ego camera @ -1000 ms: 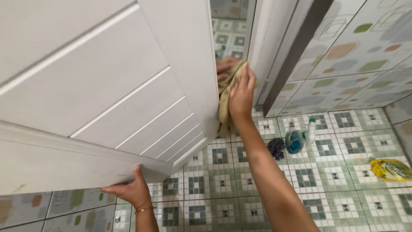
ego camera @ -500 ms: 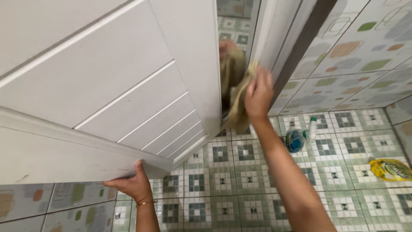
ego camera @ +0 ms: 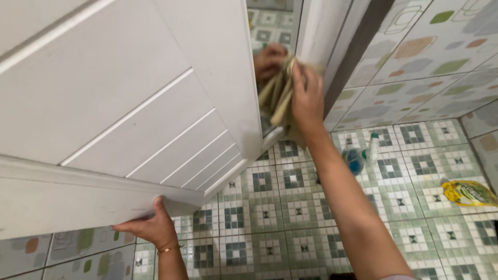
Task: The person sprays cleaner on a white door with a glass panel, then wipes it with a cloth. They scrub the door frame with a steel wool pad, wipe again, and place the cleaning items on a mat. Finally, they pour liquid from a yellow packet into a purple scoop and dip the steel wool into a bucket of water.
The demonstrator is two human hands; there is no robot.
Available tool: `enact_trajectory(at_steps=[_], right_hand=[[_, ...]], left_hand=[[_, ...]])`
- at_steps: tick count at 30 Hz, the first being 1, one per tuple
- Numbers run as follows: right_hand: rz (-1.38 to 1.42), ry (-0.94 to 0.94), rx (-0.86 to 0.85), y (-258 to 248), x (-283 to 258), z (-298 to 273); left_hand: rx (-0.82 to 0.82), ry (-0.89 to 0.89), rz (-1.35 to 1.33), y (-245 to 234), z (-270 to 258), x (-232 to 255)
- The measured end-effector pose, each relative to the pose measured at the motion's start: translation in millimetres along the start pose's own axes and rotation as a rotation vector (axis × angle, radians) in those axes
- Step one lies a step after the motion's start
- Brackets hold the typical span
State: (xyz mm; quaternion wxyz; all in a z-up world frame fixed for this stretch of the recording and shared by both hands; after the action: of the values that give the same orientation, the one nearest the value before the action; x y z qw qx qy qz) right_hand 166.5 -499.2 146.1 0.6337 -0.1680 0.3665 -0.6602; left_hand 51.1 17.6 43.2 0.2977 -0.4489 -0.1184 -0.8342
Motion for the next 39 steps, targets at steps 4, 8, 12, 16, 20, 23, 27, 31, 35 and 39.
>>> enact_trajectory(at_steps=[4, 8, 12, 16, 20, 23, 27, 31, 35, 39], right_hand=[[0.039, 0.007, -0.097, 38.4, 12.6, -47.6], [-0.116, -0.061, -0.162, 69.6, 16.5, -91.9], [-0.187, -0.088, -0.303, 104.9, 28.9, -133.3], [-0.082, -0.102, -0.573, 130.5, 43.7, -168.7], [0.001, 0.063, -0.895, 128.8, 57.2, -196.6], [0.211, -0.059, -0.765, 95.4, 34.8, -207.4], [0.577, 0.069, -0.782, 45.0, 25.5, -237.1], [1.295, 0.659, -1.039, 15.4, 9.9, -278.0], [1.469, 0.896, -1.318, -12.5, -17.9, -301.1], [1.073, 0.478, -1.454, -18.7, -9.8, -307.2]], left_hand=[[-0.006, 0.011, -0.045, 4.4, 2.2, 2.1], [0.008, -0.052, -0.069, 4.0, 2.5, -0.7], [0.011, -0.024, 0.034, 4.3, -0.8, 3.7], [-0.008, -0.017, 0.0, 2.3, -3.0, 9.3], [-0.001, -0.057, 0.072, 2.0, -4.7, 17.1], [-0.007, -0.069, 0.084, -1.8, -9.8, 25.3], [0.13, -0.169, -0.06, -7.2, -75.1, 43.4], [-0.146, -0.427, -0.13, 49.6, -184.1, 72.3], [-0.753, -0.432, -0.252, 136.9, -244.3, 116.3], [-0.893, -0.577, -0.261, 162.2, -262.0, 119.9]])
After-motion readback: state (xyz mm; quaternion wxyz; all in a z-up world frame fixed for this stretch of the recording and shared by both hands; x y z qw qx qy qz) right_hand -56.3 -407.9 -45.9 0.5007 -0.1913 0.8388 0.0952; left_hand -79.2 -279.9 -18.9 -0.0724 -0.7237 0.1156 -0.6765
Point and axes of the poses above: each hand's wrist, its own z-axis towards the middle knuckle, its own y-axis out of the palm, x = y × z, the point moved 7 cm from there along z, towards the middle knuckle, and after that the axes turned 15 degrees about -z, right-handed, at the moved point
